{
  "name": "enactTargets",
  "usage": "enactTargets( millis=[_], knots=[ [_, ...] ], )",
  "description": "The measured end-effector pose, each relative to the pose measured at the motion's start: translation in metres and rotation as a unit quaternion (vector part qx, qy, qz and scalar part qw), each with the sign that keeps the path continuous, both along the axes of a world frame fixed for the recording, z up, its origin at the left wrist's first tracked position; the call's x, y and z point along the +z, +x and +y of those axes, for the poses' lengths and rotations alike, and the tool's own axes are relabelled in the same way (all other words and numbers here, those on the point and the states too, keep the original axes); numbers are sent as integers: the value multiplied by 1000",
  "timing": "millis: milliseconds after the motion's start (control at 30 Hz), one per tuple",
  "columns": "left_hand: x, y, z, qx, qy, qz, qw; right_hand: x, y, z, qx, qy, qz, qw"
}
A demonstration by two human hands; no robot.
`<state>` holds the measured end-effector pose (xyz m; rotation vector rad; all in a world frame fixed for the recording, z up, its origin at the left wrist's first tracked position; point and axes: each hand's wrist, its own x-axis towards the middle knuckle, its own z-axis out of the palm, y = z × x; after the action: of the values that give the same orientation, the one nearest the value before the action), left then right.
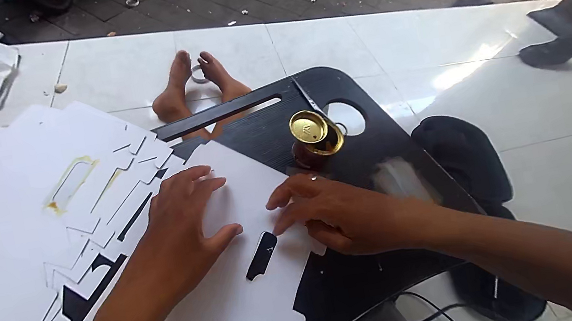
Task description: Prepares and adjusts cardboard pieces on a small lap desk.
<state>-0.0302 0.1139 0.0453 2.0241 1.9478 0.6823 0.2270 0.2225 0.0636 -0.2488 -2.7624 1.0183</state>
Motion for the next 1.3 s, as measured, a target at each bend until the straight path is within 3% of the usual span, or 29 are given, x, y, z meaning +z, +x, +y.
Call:
enactTargets(
  millis=[400,667,733,833,933,1067,1300],
  knots=[
    [-12,4,-3,-4,35,23,999,-21,-13,11,1,83,7,997],
    [-11,3,-3,1,27,23,999,-24,4,11,27,83,25,996],
    [-11,3,-3,1,27,20,999,-21,8,9,27,53,23,998],
    [-12,3,-3,0,31,18,999,-11,13,4,10,-95,37,995],
    [-11,3,-4,2,27,16,1000,2,14,-7,-72,-183,42,980],
    [-10,3,-3,2,22,16,1000,1,3,-37,-159,-119,6,980],
    [-8,5,-3,0,22,18,1000,-15,-12,-70,-214,26,-6,977]
  ],
)
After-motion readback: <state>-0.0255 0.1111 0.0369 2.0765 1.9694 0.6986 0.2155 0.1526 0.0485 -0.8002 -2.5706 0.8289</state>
